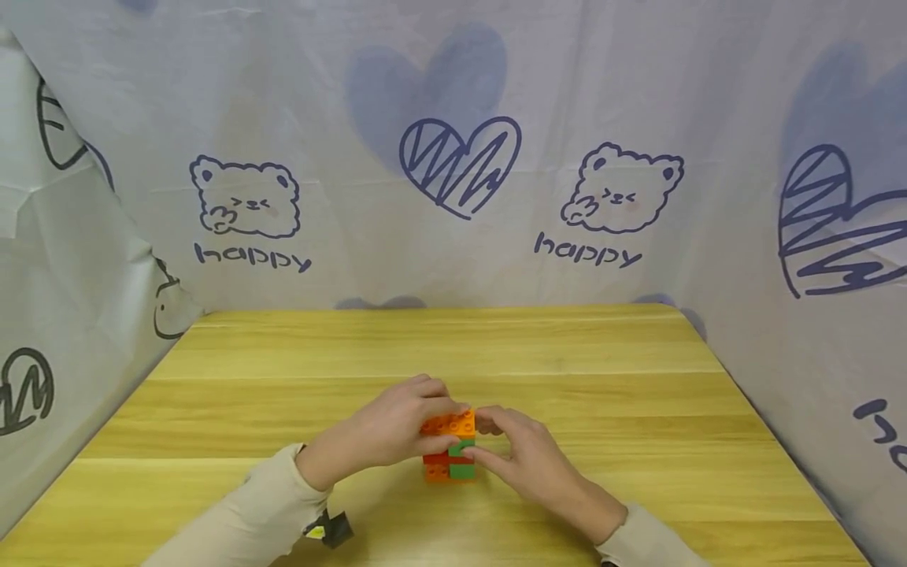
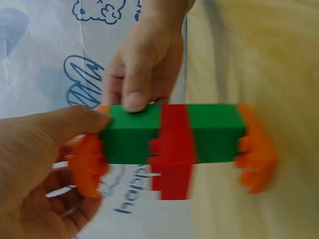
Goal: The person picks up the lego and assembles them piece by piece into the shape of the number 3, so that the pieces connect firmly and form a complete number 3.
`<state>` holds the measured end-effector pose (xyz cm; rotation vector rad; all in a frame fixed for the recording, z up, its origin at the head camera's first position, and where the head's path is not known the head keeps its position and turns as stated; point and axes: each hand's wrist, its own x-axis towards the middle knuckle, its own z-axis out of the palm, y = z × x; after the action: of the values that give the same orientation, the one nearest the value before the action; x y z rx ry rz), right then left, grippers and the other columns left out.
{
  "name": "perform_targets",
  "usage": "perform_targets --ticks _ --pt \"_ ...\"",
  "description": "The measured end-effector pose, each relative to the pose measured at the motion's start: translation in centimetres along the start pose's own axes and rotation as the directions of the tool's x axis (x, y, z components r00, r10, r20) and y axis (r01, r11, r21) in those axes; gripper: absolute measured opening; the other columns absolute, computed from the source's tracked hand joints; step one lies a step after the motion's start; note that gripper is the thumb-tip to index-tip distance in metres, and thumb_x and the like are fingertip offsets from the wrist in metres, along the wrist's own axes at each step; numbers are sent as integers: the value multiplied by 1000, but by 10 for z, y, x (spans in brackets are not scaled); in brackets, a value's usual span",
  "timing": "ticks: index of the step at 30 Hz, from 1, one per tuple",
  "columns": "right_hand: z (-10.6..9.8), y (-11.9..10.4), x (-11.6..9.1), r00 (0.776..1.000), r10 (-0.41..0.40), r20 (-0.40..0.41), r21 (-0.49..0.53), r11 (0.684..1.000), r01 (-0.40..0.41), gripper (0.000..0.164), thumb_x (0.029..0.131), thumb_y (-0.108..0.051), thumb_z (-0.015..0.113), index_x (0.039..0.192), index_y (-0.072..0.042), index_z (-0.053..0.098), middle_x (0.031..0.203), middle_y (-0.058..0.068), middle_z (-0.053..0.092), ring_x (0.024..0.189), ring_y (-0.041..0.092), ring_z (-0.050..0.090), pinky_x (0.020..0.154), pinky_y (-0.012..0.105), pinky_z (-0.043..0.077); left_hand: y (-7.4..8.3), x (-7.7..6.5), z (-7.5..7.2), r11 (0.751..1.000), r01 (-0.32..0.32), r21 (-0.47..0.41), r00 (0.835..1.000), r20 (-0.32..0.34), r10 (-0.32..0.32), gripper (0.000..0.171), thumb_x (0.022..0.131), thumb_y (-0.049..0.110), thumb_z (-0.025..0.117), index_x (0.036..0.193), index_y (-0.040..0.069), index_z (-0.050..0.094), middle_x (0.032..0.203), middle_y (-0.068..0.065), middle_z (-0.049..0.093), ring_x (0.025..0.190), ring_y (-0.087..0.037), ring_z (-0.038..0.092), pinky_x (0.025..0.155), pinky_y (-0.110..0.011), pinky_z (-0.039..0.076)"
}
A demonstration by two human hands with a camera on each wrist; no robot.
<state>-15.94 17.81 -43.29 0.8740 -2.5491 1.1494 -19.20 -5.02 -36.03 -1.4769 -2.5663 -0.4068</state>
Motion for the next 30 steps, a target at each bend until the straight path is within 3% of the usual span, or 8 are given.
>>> perform_targets --ticks 5,11,16,22,30 --pt "1 1 0 1000 9 13 27 1000 -9 41 90 -36 70 127 -23 59 117 -12 64 100 9 61 82 38 53 -4 -5 11 997 14 -74 998 -64 -19 40 87 35 75 119 11 71 96 3 59 80 -10 46 65 -16 39" --pt "1 0 1 1000 18 15 26 999 -18 41 91 -39 68 128 -23 59 118 -13 63 101 8 60 83 38 53 -7 -8 19 998 -1 -64 993 -121 -7 41 88 36 74 121 12 70 102 1 61 88 -13 51 71 -19 44" --pt "-1 -1 0 999 30 21 22 999 -30 40 92 -40 67 128 -23 58 118 -13 63 101 8 60 83 36 53 -8 -12 20 998 25 -53 996 -82 -29 47 91 39 70 130 14 64 112 0 61 98 -14 53 81 -24 47" --pt "1 0 -2 999 20 29 28 999 -21 39 93 -36 66 127 -18 58 116 -7 65 99 13 61 80 33 55 -12 -23 26 991 73 -114 994 -76 -82 64 90 44 69 142 11 51 120 -1 61 110 -16 55 92 -32 47" --pt "3 2 -4 999 31 28 20 999 -31 41 93 -37 66 128 -17 58 115 -7 65 97 14 63 78 35 55 -16 -37 29 962 191 -195 979 -36 -201 75 86 44 73 146 8 45 118 -2 64 102 -17 56 87 -33 49"
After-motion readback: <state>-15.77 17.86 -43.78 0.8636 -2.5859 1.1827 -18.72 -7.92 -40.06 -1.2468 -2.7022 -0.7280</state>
